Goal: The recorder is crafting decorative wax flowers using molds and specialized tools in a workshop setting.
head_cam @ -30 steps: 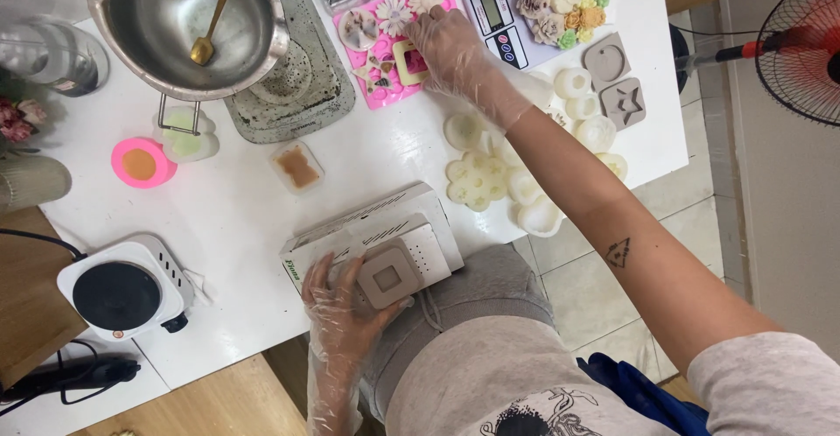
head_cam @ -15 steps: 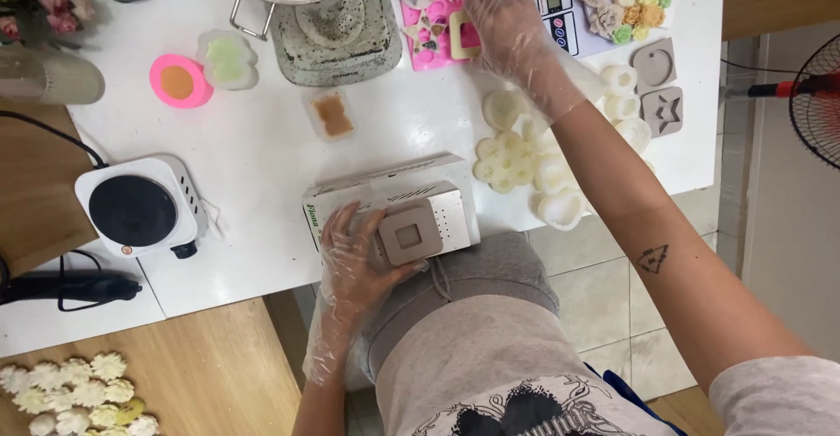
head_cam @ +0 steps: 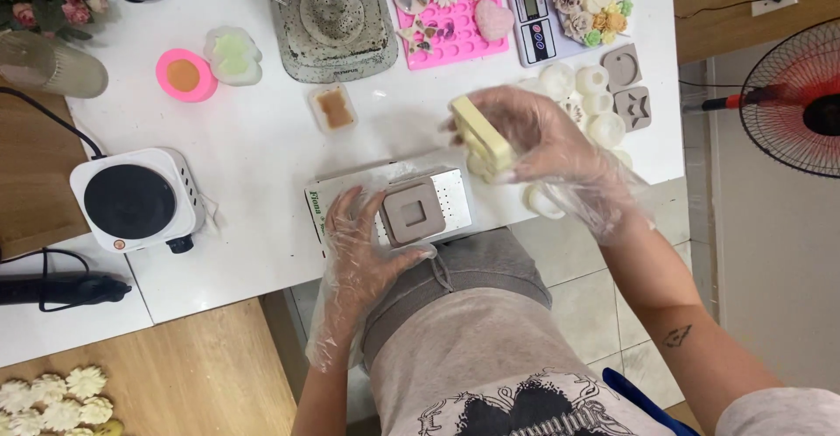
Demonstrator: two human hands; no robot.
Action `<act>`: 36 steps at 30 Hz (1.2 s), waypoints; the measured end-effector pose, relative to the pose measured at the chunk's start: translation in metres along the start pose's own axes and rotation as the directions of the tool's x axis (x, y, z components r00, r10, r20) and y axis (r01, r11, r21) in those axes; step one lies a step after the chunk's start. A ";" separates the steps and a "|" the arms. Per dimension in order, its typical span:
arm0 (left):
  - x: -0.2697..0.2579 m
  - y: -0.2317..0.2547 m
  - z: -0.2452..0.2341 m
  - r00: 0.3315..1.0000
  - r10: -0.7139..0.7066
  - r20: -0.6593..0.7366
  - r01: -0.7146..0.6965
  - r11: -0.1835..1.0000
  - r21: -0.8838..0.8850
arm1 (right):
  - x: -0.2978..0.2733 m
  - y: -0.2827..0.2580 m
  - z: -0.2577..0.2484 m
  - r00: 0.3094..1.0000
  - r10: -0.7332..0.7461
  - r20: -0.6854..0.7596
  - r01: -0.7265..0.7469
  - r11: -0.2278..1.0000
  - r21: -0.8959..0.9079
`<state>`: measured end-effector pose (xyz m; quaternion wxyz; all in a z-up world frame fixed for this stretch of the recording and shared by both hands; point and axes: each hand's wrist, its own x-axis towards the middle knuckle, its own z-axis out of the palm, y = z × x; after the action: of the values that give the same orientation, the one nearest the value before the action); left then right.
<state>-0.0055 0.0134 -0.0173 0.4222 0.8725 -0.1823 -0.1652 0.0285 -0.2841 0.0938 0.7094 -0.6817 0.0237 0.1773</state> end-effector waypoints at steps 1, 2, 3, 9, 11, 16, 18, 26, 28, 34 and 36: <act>-0.002 0.002 -0.002 1.000 0.006 -0.004 -0.006 1.000 -0.004 | -0.006 0.002 0.006 1.000 -0.002 -0.002 0.002 1.000 -0.007; -0.003 0.003 -0.004 1.000 -0.004 0.008 0.004 1.000 -0.015 | -0.011 0.005 0.013 0.998 -0.033 0.046 0.024 0.984 0.174; -0.007 0.005 -0.005 1.000 -0.019 0.016 0.019 0.999 -0.026 | -0.016 0.007 0.020 0.993 -0.070 0.093 0.033 0.936 0.351; -0.023 -0.004 -0.010 1.000 0.024 -0.020 -0.025 0.997 -0.069 | -0.045 -0.008 0.076 0.958 0.203 -0.204 -0.081 0.869 0.488; -0.029 -0.005 -0.013 0.998 0.044 -0.041 -0.047 0.996 -0.079 | -0.055 0.024 0.072 0.963 0.204 -0.173 -0.060 0.795 0.604; -0.044 -0.005 -0.026 0.996 0.053 -0.074 -0.062 0.992 -0.111 | -0.069 0.081 0.068 0.998 0.056 -0.042 0.006 0.525 0.851; -0.049 -0.006 -0.030 0.996 0.041 -0.077 -0.049 0.994 -0.101 | -0.070 0.081 0.075 1.000 -0.003 0.030 -0.028 0.329 0.944; -0.061 -0.021 -0.027 0.985 0.091 -0.149 -0.105 0.990 -0.092 | -0.054 0.087 0.126 0.986 -0.156 0.062 -0.062 0.005 0.998; -0.066 -0.022 -0.028 0.987 0.077 -0.138 -0.090 0.992 -0.090 | -0.053 0.099 0.136 0.984 -0.172 0.051 -0.056 -0.026 0.998; -0.070 -0.022 -0.033 0.981 0.117 -0.153 -0.118 0.993 0.005 | -0.050 0.094 0.169 0.958 -0.271 0.095 -0.045 0.188 0.981; -0.074 -0.022 -0.032 0.972 0.114 -0.204 -0.123 0.992 -0.032 | -0.058 0.105 0.174 0.997 -0.057 -0.045 0.064 0.392 0.918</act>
<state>-0.0522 0.0818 -0.0065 0.4667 0.8628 -0.1865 -0.0545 -0.0921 -0.1263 0.0209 0.9732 -0.1801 0.0951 0.1071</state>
